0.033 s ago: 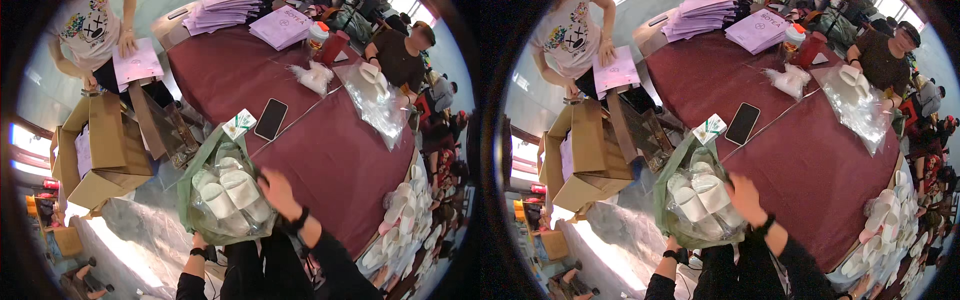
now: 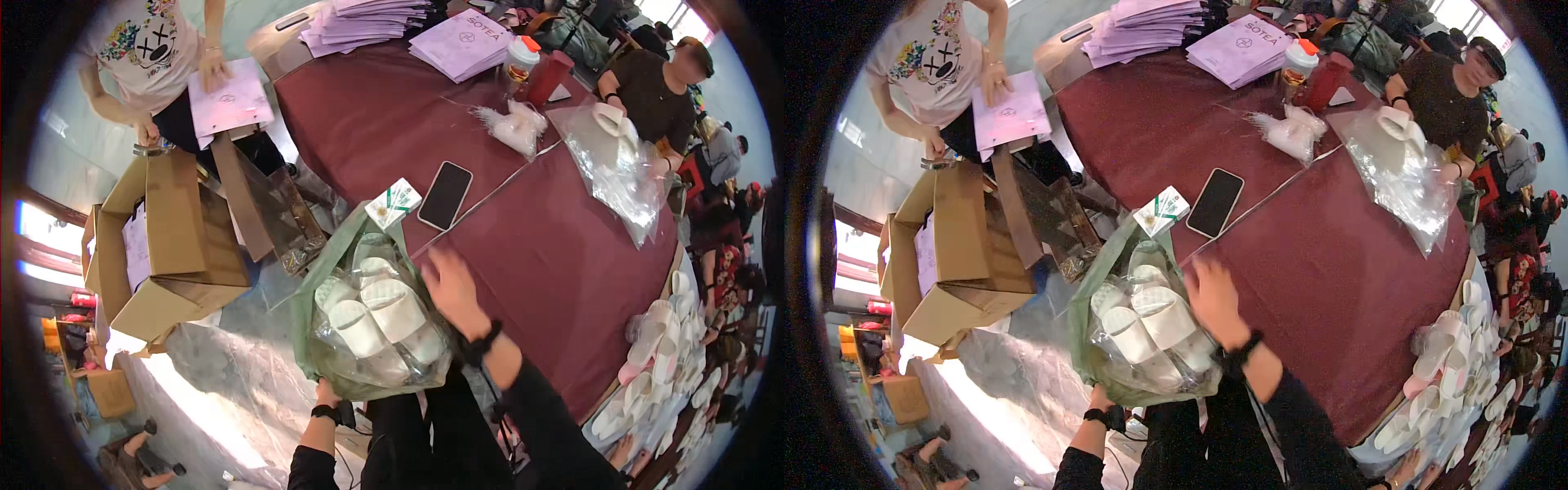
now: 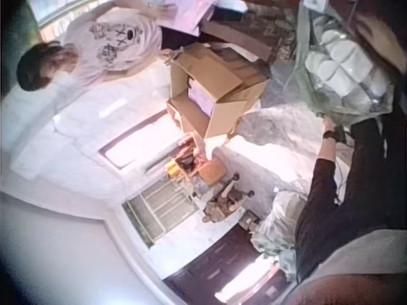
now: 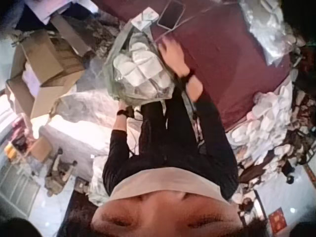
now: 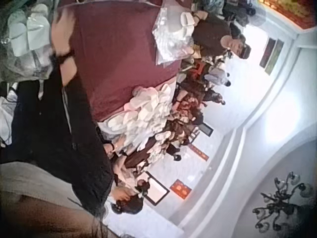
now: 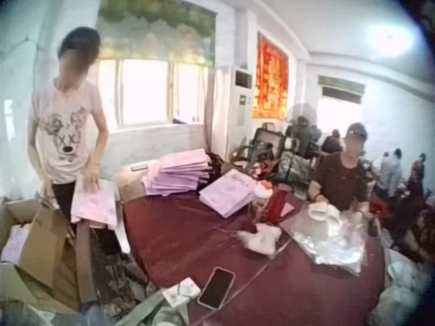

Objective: Packing pairs of slippers into plastic bags and placing them into a large collection sack.

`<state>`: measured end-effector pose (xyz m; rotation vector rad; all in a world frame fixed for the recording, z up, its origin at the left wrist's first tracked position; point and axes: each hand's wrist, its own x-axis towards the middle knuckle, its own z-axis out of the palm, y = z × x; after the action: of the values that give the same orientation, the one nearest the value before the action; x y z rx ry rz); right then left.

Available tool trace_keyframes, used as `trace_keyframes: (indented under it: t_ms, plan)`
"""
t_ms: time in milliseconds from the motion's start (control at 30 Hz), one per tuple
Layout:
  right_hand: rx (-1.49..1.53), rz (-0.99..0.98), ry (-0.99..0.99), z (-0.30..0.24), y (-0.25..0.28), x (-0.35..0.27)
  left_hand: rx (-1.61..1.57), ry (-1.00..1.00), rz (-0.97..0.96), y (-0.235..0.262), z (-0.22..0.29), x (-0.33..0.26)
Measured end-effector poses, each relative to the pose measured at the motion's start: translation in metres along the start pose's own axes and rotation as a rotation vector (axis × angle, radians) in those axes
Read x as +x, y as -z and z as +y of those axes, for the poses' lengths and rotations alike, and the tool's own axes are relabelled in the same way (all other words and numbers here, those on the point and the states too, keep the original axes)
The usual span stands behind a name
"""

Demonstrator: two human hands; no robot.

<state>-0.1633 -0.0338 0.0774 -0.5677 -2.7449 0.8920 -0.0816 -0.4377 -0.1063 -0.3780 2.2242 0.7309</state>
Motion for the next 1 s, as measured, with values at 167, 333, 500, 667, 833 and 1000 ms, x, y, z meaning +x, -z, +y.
trace_keyframes:
  t_ms: [167,333,500,667,833,1000]
  plan:
    - [-0.506,0.09,0.206,0.026,-0.057,0.086,0.36,-0.167,-0.101,0.021,0.023,-0.008]
    - [-0.487,0.05,0.037,0.044,-0.039,0.097,-0.083,0.03,-0.013,0.023,0.019,-0.013]
    - [-0.534,0.15,0.094,0.026,-0.006,0.117,-0.626,0.243,0.077,0.017,0.021,-0.016]
    - [-0.4,0.012,0.624,-0.005,-0.057,0.141,-1.13,0.433,0.103,-0.004,0.044,-0.008]
    - [-0.408,-0.102,0.553,-0.004,-0.058,0.16,-1.397,0.355,0.171,-0.005,0.005,-0.012]
    - [-0.686,0.006,0.495,0.05,-0.028,0.189,-1.459,0.383,0.039,-0.002,0.05,-0.023]
